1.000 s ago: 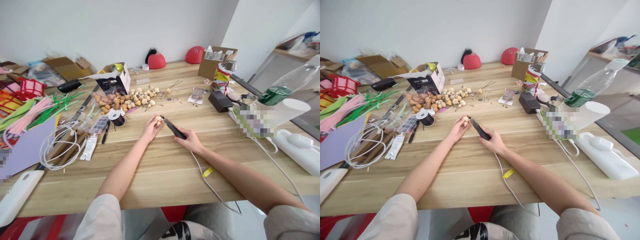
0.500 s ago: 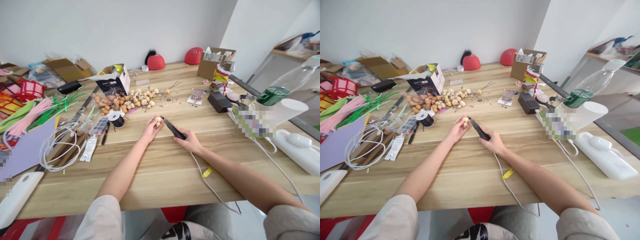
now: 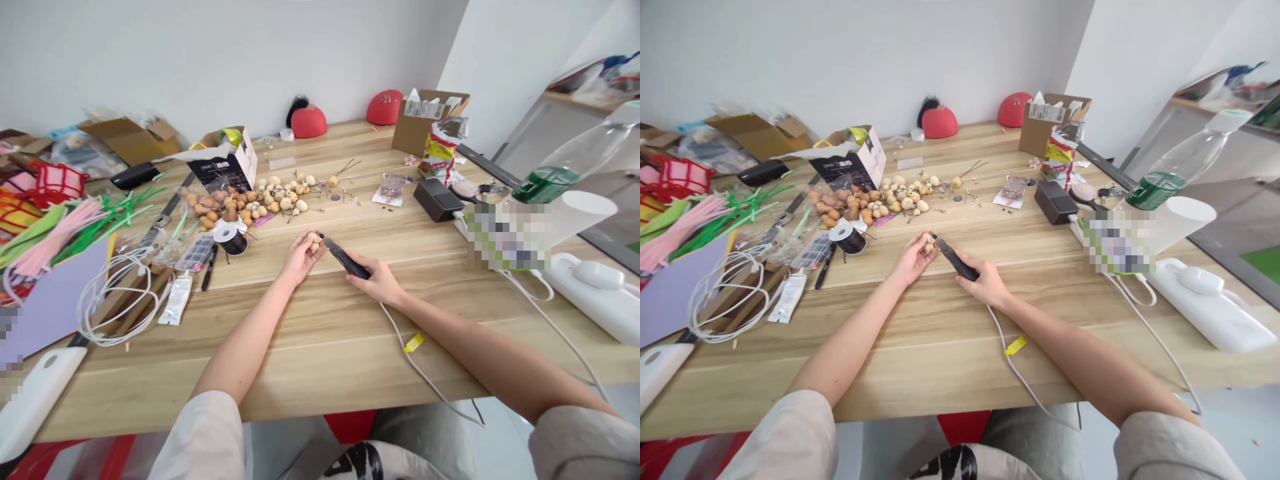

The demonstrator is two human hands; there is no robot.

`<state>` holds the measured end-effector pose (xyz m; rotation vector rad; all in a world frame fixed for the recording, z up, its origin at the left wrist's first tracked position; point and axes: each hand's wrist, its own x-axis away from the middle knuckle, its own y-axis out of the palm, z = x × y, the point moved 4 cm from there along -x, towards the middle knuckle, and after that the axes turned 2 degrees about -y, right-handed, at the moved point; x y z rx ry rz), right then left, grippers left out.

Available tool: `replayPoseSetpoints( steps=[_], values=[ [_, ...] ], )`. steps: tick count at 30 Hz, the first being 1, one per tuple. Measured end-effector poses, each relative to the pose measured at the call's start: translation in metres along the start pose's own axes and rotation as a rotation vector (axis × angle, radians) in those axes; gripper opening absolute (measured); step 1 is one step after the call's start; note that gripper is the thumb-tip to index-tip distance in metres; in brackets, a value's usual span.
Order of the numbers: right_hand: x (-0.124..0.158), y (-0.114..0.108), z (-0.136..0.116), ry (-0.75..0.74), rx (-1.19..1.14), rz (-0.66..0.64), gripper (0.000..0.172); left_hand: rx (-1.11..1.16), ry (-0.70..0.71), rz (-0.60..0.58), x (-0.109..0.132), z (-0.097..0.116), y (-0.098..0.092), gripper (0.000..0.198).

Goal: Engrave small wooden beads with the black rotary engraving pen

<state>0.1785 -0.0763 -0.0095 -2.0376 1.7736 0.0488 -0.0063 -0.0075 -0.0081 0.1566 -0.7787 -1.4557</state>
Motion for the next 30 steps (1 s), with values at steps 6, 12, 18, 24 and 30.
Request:
replayPoseSetpoints(
  steps=[6,12,18,24,30],
  values=[
    [-0.0003,-0.0002,0.0,0.023,0.012,0.007,0.05,-0.007,-0.007,0.001,0.0015,0.0004,0.0018,0.025],
    [-0.0001,-0.0007,-0.0009,0.019,0.009,0.022,0.052,-0.005,-0.006,-0.002,-0.0004,0.0001,0.0004,0.023],
    [0.0001,-0.0009,-0.0011,0.018,0.014,0.012,0.054,0.0,-0.01,-0.004,-0.0024,-0.0007,-0.0014,0.025],
    [-0.0001,-0.0013,-0.0001,0.033,0.016,0.014,0.055,0.003,-0.013,-0.005,-0.0006,-0.0003,0.0,0.021],
    [-0.0003,-0.0012,-0.0006,0.029,0.021,0.022,0.054,0.0,-0.009,-0.006,-0.0012,-0.0005,-0.0005,0.025]
  ],
)
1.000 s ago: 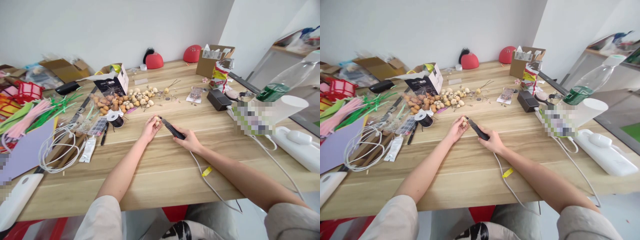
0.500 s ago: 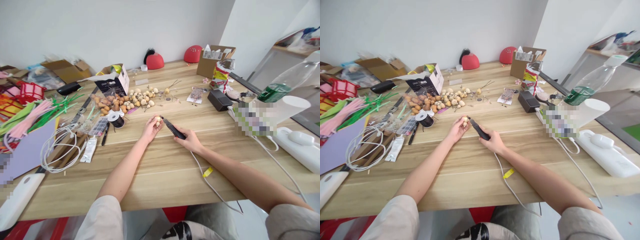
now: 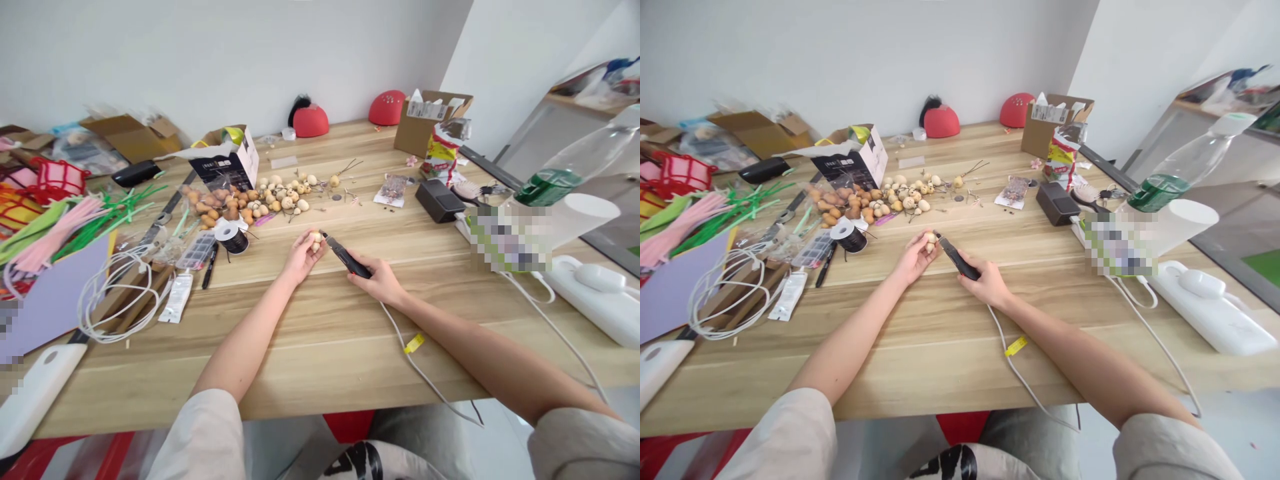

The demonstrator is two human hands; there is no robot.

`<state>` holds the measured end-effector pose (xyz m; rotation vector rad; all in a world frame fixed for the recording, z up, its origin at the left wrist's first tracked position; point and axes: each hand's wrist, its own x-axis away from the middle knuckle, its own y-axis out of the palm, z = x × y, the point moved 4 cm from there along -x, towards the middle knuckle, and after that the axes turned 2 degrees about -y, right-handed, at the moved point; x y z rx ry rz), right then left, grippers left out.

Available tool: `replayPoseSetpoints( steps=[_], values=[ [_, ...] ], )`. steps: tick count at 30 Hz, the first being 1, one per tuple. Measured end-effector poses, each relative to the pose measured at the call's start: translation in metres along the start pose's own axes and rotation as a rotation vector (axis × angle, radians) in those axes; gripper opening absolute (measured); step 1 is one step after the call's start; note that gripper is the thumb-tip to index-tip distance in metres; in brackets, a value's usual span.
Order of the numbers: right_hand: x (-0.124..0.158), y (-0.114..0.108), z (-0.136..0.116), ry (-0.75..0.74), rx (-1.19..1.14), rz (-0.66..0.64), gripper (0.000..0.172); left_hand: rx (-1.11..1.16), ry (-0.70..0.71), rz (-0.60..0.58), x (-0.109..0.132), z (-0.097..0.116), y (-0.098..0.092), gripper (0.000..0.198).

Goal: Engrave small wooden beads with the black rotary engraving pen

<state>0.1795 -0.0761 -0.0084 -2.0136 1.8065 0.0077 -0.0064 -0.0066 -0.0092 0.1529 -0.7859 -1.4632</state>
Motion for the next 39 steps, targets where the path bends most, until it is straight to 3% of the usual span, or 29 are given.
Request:
replayPoseSetpoints(
  steps=[39],
  values=[
    [0.0008,0.0002,-0.001,0.0,0.006,-0.002,0.054,-0.003,0.012,-0.01,0.0015,-0.0007,0.0014,0.023]
  ],
)
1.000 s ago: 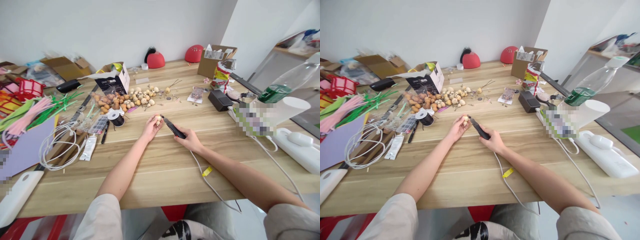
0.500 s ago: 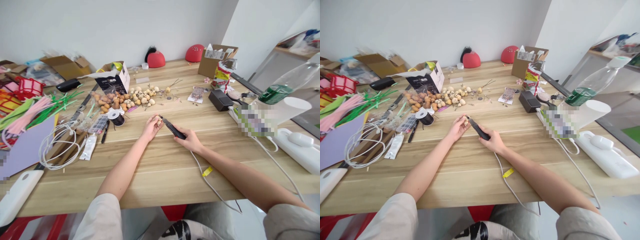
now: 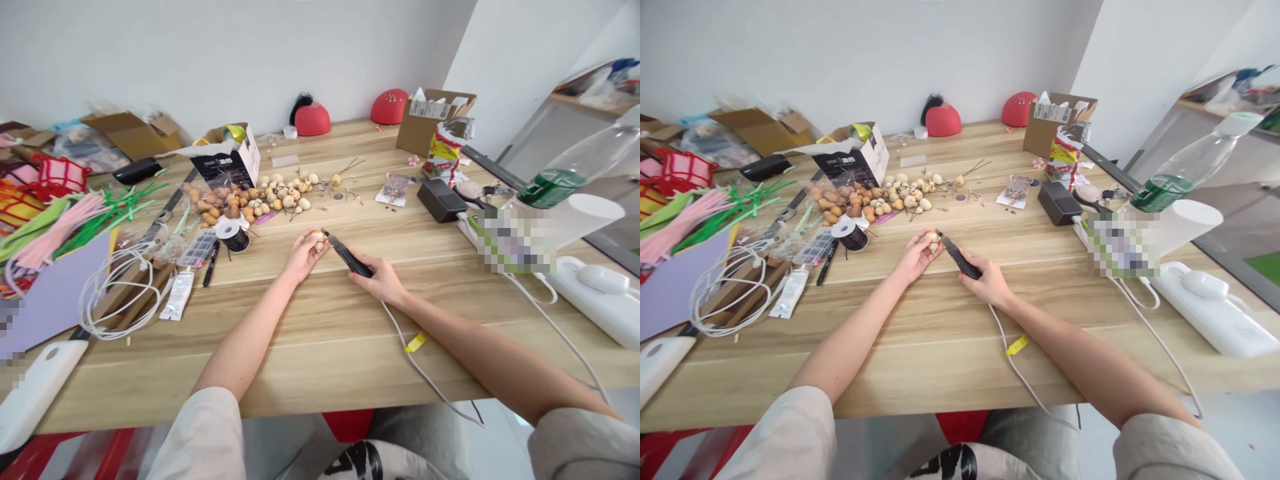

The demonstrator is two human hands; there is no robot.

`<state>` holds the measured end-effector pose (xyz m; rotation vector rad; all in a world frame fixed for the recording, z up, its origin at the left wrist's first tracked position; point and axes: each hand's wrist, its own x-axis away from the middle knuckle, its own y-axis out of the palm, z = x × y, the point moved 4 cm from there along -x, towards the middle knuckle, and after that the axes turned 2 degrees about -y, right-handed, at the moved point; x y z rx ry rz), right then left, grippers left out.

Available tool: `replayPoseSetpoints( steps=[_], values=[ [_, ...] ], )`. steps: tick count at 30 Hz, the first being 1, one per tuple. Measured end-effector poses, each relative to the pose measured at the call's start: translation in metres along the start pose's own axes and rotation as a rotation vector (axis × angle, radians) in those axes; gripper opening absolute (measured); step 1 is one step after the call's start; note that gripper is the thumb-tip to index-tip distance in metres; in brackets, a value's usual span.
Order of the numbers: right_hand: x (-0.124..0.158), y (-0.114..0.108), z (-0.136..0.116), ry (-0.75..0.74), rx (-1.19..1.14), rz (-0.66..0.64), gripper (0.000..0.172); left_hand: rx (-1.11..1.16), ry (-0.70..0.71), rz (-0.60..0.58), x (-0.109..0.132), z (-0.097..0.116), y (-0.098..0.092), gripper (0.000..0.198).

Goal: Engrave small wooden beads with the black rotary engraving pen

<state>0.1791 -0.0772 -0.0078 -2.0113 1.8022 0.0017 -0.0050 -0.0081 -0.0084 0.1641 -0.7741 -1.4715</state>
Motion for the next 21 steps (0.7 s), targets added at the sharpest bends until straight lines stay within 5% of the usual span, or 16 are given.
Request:
replayPoseSetpoints(
  steps=[21],
  values=[
    [-0.0003,-0.0001,0.0005,-0.011,0.017,-0.006,0.055,-0.004,0.005,0.012,0.0004,0.0003,0.0005,0.02]
  ],
)
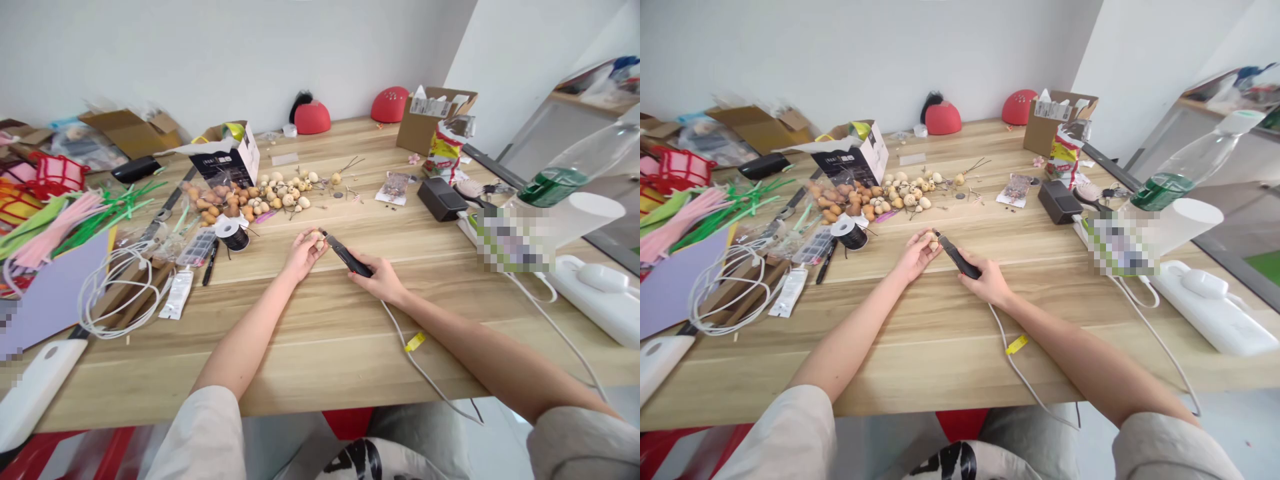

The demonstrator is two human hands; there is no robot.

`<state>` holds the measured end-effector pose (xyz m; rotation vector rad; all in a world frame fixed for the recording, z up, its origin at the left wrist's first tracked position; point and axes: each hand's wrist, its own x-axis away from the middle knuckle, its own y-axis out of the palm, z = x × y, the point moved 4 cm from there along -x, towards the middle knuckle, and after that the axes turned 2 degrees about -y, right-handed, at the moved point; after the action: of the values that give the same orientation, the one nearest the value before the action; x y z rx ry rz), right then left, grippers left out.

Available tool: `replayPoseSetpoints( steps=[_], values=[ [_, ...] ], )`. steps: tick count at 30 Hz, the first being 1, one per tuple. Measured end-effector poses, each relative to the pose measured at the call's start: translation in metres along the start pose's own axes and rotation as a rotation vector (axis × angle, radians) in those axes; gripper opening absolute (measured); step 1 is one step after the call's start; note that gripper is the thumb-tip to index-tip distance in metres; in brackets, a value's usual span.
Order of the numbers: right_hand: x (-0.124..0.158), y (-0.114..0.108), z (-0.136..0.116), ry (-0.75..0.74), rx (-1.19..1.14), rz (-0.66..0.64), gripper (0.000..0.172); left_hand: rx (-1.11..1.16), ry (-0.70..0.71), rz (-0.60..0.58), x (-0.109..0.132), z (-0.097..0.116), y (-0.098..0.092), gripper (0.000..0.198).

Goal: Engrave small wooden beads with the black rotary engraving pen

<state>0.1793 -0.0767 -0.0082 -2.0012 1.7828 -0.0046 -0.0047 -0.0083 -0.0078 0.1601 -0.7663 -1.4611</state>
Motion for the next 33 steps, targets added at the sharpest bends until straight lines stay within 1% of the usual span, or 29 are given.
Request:
replayPoseSetpoints(
  steps=[3,8,16,21,29,33],
  values=[
    [0.0,-0.0005,0.0003,0.008,0.009,0.013,0.054,0.0,0.004,-0.008,-0.0005,-0.0003,-0.0004,0.023],
    [-0.0002,0.0001,0.0001,0.011,-0.005,-0.005,0.055,-0.012,0.005,-0.004,0.0004,0.0002,0.0001,0.019],
    [0.0004,0.0001,-0.0025,0.009,-0.014,0.002,0.054,-0.017,0.008,-0.004,-0.0006,0.0001,-0.0011,0.021],
    [-0.0001,-0.0007,-0.002,0.027,-0.001,0.014,0.055,-0.02,0.004,-0.014,-0.0023,-0.0009,-0.0021,0.026],
    [0.0001,-0.0011,-0.0023,0.022,0.003,0.01,0.055,-0.028,0.01,-0.018,-0.0024,-0.0011,-0.0022,0.025],
    [0.0001,-0.0004,-0.0015,0.021,-0.007,-0.014,0.055,-0.025,0.009,-0.012,-0.0015,-0.0008,-0.0018,0.021]
  ],
)
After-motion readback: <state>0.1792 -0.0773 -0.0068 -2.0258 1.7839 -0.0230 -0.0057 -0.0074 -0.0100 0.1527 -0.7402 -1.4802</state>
